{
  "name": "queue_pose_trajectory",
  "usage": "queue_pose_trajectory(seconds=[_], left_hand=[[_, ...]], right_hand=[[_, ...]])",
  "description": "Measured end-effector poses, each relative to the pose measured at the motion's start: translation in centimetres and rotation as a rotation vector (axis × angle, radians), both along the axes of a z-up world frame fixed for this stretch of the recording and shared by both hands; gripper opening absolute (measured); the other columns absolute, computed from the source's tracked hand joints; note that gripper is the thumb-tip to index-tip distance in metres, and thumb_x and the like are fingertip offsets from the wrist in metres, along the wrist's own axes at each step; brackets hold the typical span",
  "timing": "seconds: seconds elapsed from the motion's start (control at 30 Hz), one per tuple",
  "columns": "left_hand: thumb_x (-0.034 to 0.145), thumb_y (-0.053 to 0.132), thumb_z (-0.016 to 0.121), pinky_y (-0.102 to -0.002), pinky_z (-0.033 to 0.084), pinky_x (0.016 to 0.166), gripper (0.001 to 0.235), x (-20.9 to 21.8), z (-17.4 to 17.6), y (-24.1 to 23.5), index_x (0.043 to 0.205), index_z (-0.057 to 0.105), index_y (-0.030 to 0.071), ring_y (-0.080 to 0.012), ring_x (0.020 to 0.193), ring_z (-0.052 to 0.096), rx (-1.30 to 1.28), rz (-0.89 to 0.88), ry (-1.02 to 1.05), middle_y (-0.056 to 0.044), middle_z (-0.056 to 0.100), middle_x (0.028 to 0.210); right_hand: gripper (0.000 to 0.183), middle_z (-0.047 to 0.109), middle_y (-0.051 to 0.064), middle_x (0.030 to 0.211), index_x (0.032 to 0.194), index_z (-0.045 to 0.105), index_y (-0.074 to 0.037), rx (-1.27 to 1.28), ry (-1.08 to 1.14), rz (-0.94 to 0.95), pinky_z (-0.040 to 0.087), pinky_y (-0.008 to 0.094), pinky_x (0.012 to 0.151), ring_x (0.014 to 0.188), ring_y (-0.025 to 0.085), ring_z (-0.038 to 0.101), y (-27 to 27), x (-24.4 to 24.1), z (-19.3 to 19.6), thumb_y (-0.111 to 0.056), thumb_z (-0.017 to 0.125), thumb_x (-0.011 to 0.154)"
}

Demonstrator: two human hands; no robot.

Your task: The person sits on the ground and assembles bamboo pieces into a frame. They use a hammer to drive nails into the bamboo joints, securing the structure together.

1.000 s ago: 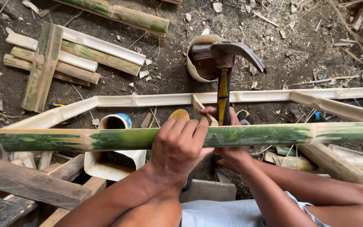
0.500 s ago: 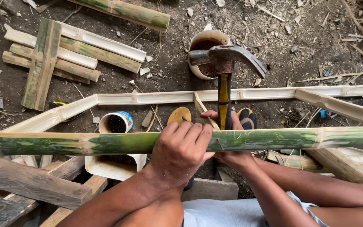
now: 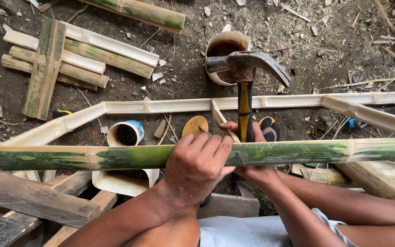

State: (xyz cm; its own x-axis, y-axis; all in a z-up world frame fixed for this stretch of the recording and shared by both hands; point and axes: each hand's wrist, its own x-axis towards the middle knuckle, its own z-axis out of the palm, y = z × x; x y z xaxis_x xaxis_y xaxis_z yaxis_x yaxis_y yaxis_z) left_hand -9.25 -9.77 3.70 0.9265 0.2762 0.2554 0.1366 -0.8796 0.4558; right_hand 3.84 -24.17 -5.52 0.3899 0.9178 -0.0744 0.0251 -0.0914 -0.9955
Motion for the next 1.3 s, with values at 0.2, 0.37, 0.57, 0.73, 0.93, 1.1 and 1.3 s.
queue_pose_trajectory(seconds=[0.2, 0.37, 0.57, 0.73, 0.93, 1.1, 1.3], left_hand=[[0.061, 0.035, 0.094, -0.036, 0.044, 0.064, 0.061, 0.0, -0.3, 0.1, 0.103, 0.067, 0.000, -0.0202, 0.076, 0.062, 0.017, 0.006, 0.010, -0.005, 0.063, 0.081], [0.067, 0.056, 0.093, -0.039, 0.042, 0.060, 0.061, 0.5, -0.8, 1.2, 0.077, 0.066, 0.003, -0.0215, 0.067, 0.058, 0.129, 0.103, 0.061, -0.007, 0.060, 0.068], [0.051, 0.059, 0.087, -0.043, 0.047, 0.075, 0.058, 2.6, 0.3, 4.1, 0.071, 0.064, 0.009, -0.0281, 0.075, 0.061, 0.240, 0.189, -0.019, -0.008, 0.062, 0.072], [0.061, 0.066, 0.087, -0.044, 0.052, 0.070, 0.065, 3.9, -0.2, 6.4, 0.080, 0.068, 0.007, -0.0297, 0.076, 0.068, 0.106, 0.097, 0.230, -0.011, 0.068, 0.077], [0.067, 0.070, 0.079, -0.042, 0.059, 0.071, 0.065, 6.1, -0.3, 8.0, 0.088, 0.073, 0.009, -0.0266, 0.072, 0.074, 0.031, 0.104, 0.556, -0.011, 0.073, 0.077], [0.066, 0.080, 0.076, -0.043, 0.058, 0.071, 0.073, 6.8, 0.1, 8.3, 0.086, 0.076, 0.010, -0.0282, 0.075, 0.073, 0.114, 0.128, 0.490, -0.014, 0.073, 0.078], [0.069, 0.085, 0.070, -0.043, 0.058, 0.070, 0.078, 6.9, 0.2, 8.0, 0.084, 0.075, 0.009, -0.0281, 0.074, 0.072, 0.114, 0.157, 0.508, -0.014, 0.072, 0.078]], right_hand=[[0.061, 0.057, 0.016, 0.139, 0.133, 0.039, -0.002, -0.003, 0.032, -0.011, 0.053, 0.033, 0.093, 0.108, 0.015, 0.060, 0.2, -0.1, 0.3, -0.006, 0.078, 0.087], [0.057, 0.057, 0.015, 0.139, 0.136, 0.042, -0.002, 0.020, 0.041, -0.041, 0.054, 0.036, 0.101, 0.119, 0.017, 0.061, 0.7, -0.1, 0.0, -0.008, 0.074, 0.090], [0.036, 0.062, 0.027, 0.078, 0.120, 0.061, 0.010, -0.586, 0.098, -0.270, 0.045, 0.050, 0.056, 0.065, 0.032, 0.056, -0.2, 0.4, 1.5, -0.013, 0.071, 0.094], [0.036, 0.070, 0.026, 0.070, 0.112, 0.065, -0.003, -1.019, -0.378, 0.026, 0.053, 0.047, 0.061, 0.062, 0.034, 0.072, -3.7, 3.5, 8.0, -0.034, 0.061, 0.095], [0.035, 0.063, 0.018, 0.063, 0.097, 0.067, -0.005, -0.901, -0.555, 0.194, 0.049, 0.045, 0.055, 0.058, 0.032, 0.061, -8.0, 3.2, 13.8, -0.039, 0.063, 0.096], [0.024, 0.059, 0.009, 0.053, 0.102, 0.065, -0.008, -0.631, -0.557, -0.033, 0.044, 0.036, 0.042, 0.043, 0.018, 0.056, -9.1, 3.0, 21.5, -0.030, 0.058, 0.095], [0.025, 0.057, 0.007, 0.054, 0.101, 0.060, -0.003, -0.454, -0.628, -0.168, 0.042, 0.036, 0.043, 0.043, 0.017, 0.054, -4.9, 1.4, 20.2, -0.028, 0.055, 0.101]])
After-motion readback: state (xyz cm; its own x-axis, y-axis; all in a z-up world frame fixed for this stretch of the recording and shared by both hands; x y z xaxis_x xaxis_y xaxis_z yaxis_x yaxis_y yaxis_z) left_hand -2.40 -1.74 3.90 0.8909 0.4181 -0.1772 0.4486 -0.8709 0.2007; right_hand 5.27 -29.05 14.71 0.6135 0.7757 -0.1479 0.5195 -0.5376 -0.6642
